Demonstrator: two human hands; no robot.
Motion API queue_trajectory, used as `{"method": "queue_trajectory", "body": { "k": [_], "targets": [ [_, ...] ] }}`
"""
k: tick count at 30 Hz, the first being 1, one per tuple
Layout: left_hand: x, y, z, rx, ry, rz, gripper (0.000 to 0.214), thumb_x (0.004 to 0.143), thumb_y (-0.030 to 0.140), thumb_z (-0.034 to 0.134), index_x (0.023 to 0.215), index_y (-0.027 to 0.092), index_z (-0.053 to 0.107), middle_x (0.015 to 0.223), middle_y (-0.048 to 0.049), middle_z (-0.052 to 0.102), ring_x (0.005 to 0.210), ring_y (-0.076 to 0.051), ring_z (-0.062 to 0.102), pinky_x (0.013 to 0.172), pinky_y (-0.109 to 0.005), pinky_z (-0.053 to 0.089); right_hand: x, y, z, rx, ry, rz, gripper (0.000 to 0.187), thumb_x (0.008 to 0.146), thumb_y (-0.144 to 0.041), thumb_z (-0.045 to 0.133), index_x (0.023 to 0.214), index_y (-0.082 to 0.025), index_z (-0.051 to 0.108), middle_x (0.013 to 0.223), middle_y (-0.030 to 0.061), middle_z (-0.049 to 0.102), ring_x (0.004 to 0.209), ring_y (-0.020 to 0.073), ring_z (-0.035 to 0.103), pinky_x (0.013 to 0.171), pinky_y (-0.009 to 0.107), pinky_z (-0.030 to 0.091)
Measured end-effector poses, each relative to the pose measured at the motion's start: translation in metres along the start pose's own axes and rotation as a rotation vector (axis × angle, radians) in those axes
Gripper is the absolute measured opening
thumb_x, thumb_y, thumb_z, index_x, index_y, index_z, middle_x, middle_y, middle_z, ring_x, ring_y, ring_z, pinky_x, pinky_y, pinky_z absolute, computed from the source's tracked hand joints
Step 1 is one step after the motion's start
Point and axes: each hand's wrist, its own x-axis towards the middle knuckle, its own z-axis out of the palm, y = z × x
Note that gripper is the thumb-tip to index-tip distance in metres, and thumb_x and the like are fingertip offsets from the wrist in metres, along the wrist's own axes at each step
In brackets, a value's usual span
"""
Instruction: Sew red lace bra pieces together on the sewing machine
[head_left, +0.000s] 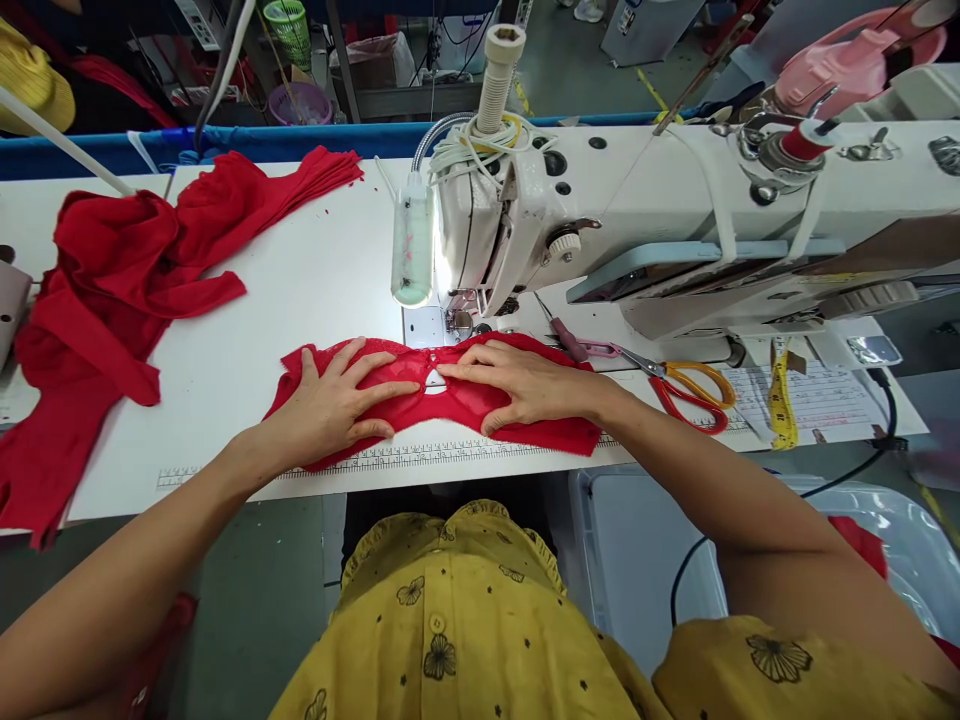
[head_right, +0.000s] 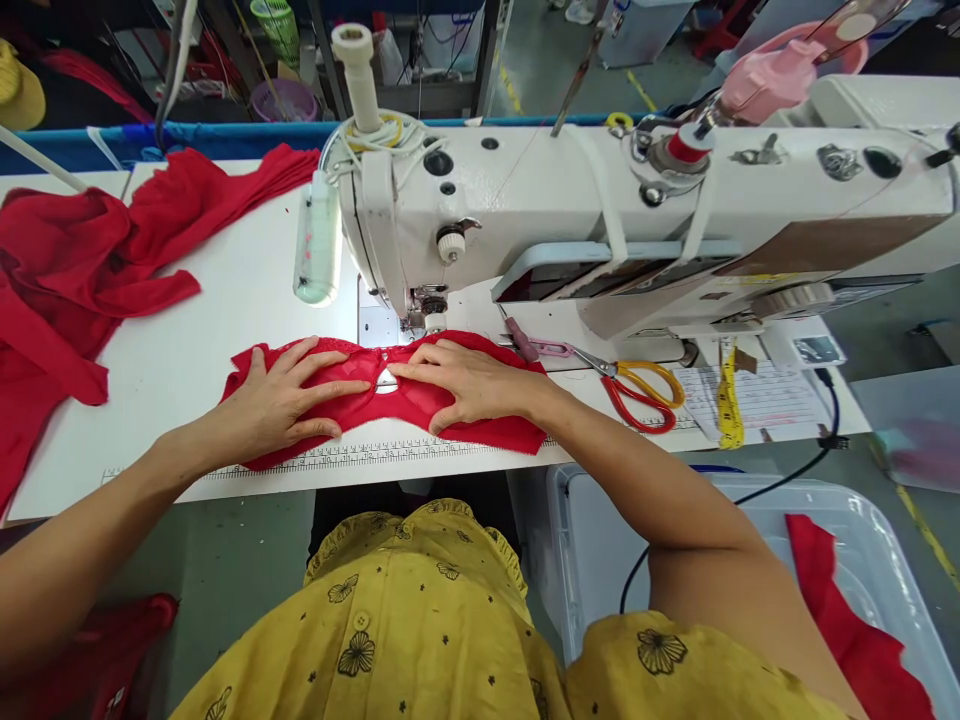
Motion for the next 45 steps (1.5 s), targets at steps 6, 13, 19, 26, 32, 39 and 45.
{"method": "queue_trajectory", "body": {
  "k": [6, 13, 19, 26, 32, 39, 45],
  "targets": [
    [-0.001, 0.001, 0.000, -0.014, 0.025, 0.025, 0.057, 0.092, 0.055, 0.063, 0.147, 0.049, 0.046, 0.161, -0.0088, 0.038, 0.149, -0.047, 0.022, 0.097, -0.092, 0.022, -0.003, -0.006, -0.003, -0.016, 0.027, -0.014, 0.078, 0.082, -0.038, 0.077, 0.153, -0.030, 0.044, 0.134, 0.0077, 0.057, 0.121, 0.0285, 0.050, 0.101, 0.044, 0.044],
    [-0.006, 0.023, -0.006, -0.063, 0.390, 0.186, 0.027, 0.101, 0.036, 0.054, 0.123, 0.025, 0.066, 0.128, -0.0104, 0.067, 0.122, -0.030, 0.056, 0.108, -0.069, 0.033, -0.009, -0.047, 0.038, -0.304, 0.486, 0.240, 0.026, 0.104, -0.030, 0.047, 0.096, -0.018, 0.069, 0.091, 0.0059, 0.067, 0.086, 0.0189, 0.058, 0.074, 0.031, 0.040],
    [0.018, 0.044, 0.007, -0.163, 0.616, 0.174, 0.019, 0.101, 0.019, 0.050, 0.098, 0.019, 0.069, 0.086, -0.0027, 0.068, 0.083, -0.018, 0.056, 0.077, -0.037, 0.041, 0.011, -0.055, 0.075, -0.485, 0.566, 0.416, 0.022, 0.101, -0.033, 0.051, 0.086, -0.019, 0.061, 0.085, 0.0052, 0.065, 0.081, 0.0202, 0.056, 0.065, 0.032, 0.033],
    [0.036, 0.043, 0.003, -0.423, 0.648, 0.258, 0.032, 0.099, 0.010, 0.041, 0.115, 0.021, 0.067, 0.108, -0.0076, 0.069, 0.104, -0.022, 0.058, 0.089, -0.041, 0.048, 0.012, -0.054, 0.065, -0.265, 0.525, 0.326, 0.013, 0.101, -0.021, 0.043, 0.090, -0.020, 0.050, 0.090, 0.0072, 0.064, 0.082, 0.0209, 0.056, 0.074, 0.032, 0.038],
    [0.048, 0.038, -0.024, -0.689, 0.346, 0.451, 0.029, 0.103, 0.024, 0.036, 0.109, 0.022, 0.065, 0.139, -0.0089, 0.060, 0.144, -0.025, 0.041, 0.123, -0.053, 0.026, -0.012, -0.078, 0.029, 0.014, 0.459, 0.273, 0.011, 0.101, -0.022, 0.039, 0.091, -0.025, 0.040, 0.085, 0.0003, 0.059, 0.073, 0.0171, 0.054, 0.066, 0.028, 0.036],
    [0.049, 0.045, -0.034, -0.936, 0.144, 0.373, 0.024, 0.098, 0.042, 0.052, 0.095, 0.021, 0.063, 0.096, -0.0032, 0.066, 0.096, -0.019, 0.059, 0.092, -0.037, 0.048, -0.027, -0.088, 0.015, 0.026, 0.409, 0.319, 0.010, 0.099, -0.019, 0.041, 0.091, -0.025, 0.039, 0.084, -0.0009, 0.058, 0.074, 0.0163, 0.052, 0.066, 0.027, 0.035],
    [0.047, 0.054, -0.029, -0.976, 0.163, 0.313, 0.020, 0.091, 0.040, 0.064, 0.092, 0.020, 0.066, 0.094, -0.0029, 0.065, 0.090, -0.018, 0.059, 0.083, -0.033, 0.048, -0.029, -0.088, 0.017, 0.050, 0.407, 0.325, 0.011, 0.101, -0.022, 0.041, 0.091, -0.025, 0.042, 0.087, -0.0008, 0.059, 0.075, 0.0158, 0.052, 0.067, 0.028, 0.036]
  ]
}}
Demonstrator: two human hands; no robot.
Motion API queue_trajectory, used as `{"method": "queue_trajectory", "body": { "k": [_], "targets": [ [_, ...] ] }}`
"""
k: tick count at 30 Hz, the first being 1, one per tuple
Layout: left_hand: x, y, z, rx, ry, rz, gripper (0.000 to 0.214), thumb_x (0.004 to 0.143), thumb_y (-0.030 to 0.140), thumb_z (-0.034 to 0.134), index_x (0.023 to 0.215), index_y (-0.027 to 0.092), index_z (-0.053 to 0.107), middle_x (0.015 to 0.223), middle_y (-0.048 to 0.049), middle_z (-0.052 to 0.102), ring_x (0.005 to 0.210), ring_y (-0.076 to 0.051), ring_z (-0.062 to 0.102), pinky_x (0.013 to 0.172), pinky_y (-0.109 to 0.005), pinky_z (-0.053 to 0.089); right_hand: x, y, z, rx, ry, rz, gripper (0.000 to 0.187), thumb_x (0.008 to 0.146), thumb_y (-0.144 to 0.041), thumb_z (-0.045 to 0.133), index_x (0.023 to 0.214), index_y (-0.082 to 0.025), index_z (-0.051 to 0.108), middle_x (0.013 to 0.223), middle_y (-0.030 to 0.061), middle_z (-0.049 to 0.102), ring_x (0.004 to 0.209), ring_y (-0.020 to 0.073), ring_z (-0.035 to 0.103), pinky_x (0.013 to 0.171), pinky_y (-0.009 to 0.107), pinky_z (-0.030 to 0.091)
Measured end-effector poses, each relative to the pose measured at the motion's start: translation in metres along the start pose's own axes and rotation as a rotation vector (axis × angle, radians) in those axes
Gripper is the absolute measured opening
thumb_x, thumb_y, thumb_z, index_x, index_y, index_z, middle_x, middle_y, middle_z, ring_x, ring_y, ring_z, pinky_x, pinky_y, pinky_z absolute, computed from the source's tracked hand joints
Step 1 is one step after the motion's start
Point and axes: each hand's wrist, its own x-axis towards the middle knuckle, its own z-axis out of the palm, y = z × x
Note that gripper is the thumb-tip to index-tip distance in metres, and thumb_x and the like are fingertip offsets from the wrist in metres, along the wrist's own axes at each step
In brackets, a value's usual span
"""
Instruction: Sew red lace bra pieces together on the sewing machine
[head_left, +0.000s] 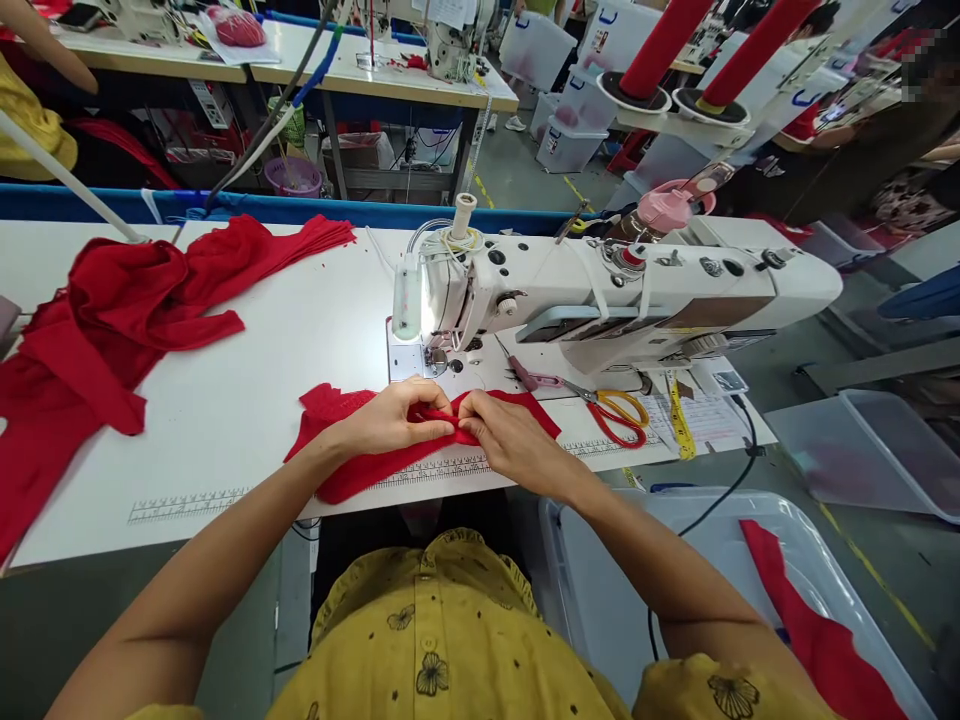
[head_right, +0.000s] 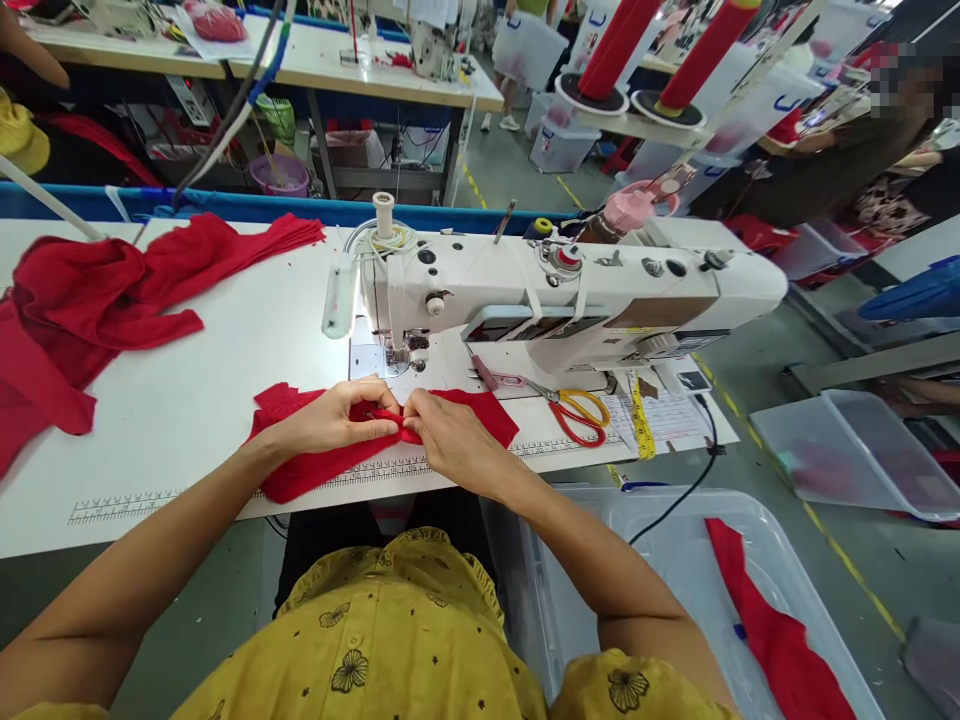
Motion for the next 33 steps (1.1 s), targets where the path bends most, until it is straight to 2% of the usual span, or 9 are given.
{"method": "queue_trajectory", "body": {
  "k": [3, 6, 11, 16, 19, 22, 26, 30, 33],
  "targets": [
    [0.000, 0.000, 0.002, -0.043, 0.073, 0.023, 0.022, 0.092, 0.040, 0.064, 0.087, 0.019, 0.065, 0.092, -0.0025, 0.064, 0.087, -0.016, 0.059, 0.080, -0.031, 0.048, -0.002, -0.001, 0.001, 0.026, 0.057, -0.009, 0.010, 0.103, -0.025, 0.043, 0.094, -0.024, 0.047, 0.092, 0.0007, 0.062, 0.082, 0.0163, 0.056, 0.072, 0.028, 0.039],
    [-0.002, 0.001, 0.001, -0.016, 0.130, 0.068, 0.020, 0.092, 0.039, 0.066, 0.085, 0.020, 0.066, 0.092, -0.0024, 0.065, 0.089, -0.017, 0.060, 0.081, -0.032, 0.048, -0.005, -0.003, 0.003, 0.012, 0.178, -0.034, 0.008, 0.102, -0.029, 0.051, 0.099, -0.023, 0.054, 0.099, 0.0030, 0.064, 0.092, 0.0178, 0.058, 0.078, 0.030, 0.041],
    [-0.009, 0.005, 0.000, 0.135, 0.231, 0.179, 0.015, 0.092, 0.033, 0.067, 0.084, 0.020, 0.068, 0.083, -0.0012, 0.066, 0.084, -0.016, 0.057, 0.081, -0.033, 0.048, -0.008, -0.003, 0.009, 0.055, 0.220, -0.085, 0.010, 0.099, -0.027, 0.054, 0.091, -0.023, 0.058, 0.086, 0.0009, 0.063, 0.083, 0.0162, 0.057, 0.074, 0.029, 0.042],
    [-0.022, 0.004, 0.008, 0.463, 0.405, 0.298, 0.014, 0.096, 0.031, 0.061, 0.088, 0.024, 0.069, 0.081, 0.0008, 0.064, 0.081, -0.015, 0.059, 0.108, -0.049, 0.043, -0.010, -0.006, 0.016, 0.089, 0.253, -0.093, 0.010, 0.099, -0.027, 0.055, 0.091, -0.023, 0.058, 0.086, 0.0011, 0.064, 0.079, 0.0153, 0.058, 0.072, 0.029, 0.045],
    [-0.035, -0.001, 0.017, 0.671, 0.516, 0.382, 0.013, 0.096, 0.023, 0.059, 0.088, 0.028, 0.069, 0.076, 0.0035, 0.063, 0.076, -0.014, 0.061, 0.115, -0.058, 0.038, -0.013, -0.006, 0.023, -0.128, 0.370, -0.183, 0.012, 0.100, -0.023, 0.052, 0.091, -0.023, 0.060, 0.087, 0.0043, 0.068, 0.080, 0.0179, 0.060, 0.074, 0.033, 0.046],
    [-0.048, -0.009, 0.024, 0.858, 0.557, 0.473, 0.019, 0.094, 0.015, 0.058, 0.087, 0.030, 0.068, 0.072, 0.0051, 0.063, 0.073, -0.015, 0.064, 0.114, -0.064, 0.038, -0.020, 0.000, 0.029, -0.435, 0.488, -0.313, 0.012, 0.098, -0.021, 0.054, 0.096, -0.024, 0.065, 0.090, 0.0073, 0.072, 0.081, 0.0211, 0.063, 0.078, 0.039, 0.047],
    [-0.059, -0.013, 0.028, 0.925, 0.624, 0.637, 0.024, 0.092, 0.011, 0.061, 0.096, 0.033, 0.070, 0.075, 0.0049, 0.066, 0.074, -0.016, 0.068, 0.113, -0.067, 0.039, -0.027, 0.006, 0.031, -0.518, 0.463, -0.397, 0.014, 0.096, -0.021, 0.055, 0.101, -0.027, 0.066, 0.092, 0.0071, 0.073, 0.079, 0.0217, 0.064, 0.076, 0.042, 0.050],
    [-0.064, -0.007, 0.041, 0.795, 0.736, 0.535, 0.033, 0.087, 0.012, 0.068, 0.110, 0.036, 0.067, 0.072, 0.0054, 0.060, 0.071, -0.014, 0.066, 0.111, -0.057, 0.047, -0.027, -0.011, 0.025, -0.486, 0.392, -0.409, 0.014, 0.097, -0.021, 0.052, 0.098, -0.027, 0.064, 0.088, 0.0064, 0.070, 0.081, 0.0218, 0.063, 0.076, 0.040, 0.049],
    [-0.082, -0.003, 0.057, 0.489, 0.873, 0.337, 0.020, 0.090, 0.015, 0.064, 0.102, 0.031, 0.064, 0.083, 0.0018, 0.061, 0.085, -0.016, 0.066, 0.105, -0.054, 0.053, -0.014, -0.041, 0.027, -0.458, 0.289, -0.472, 0.014, 0.096, -0.019, 0.050, 0.089, -0.023, 0.061, 0.085, 0.0064, 0.067, 0.081, 0.0211, 0.062, 0.073, 0.037, 0.047]
  ]
}}
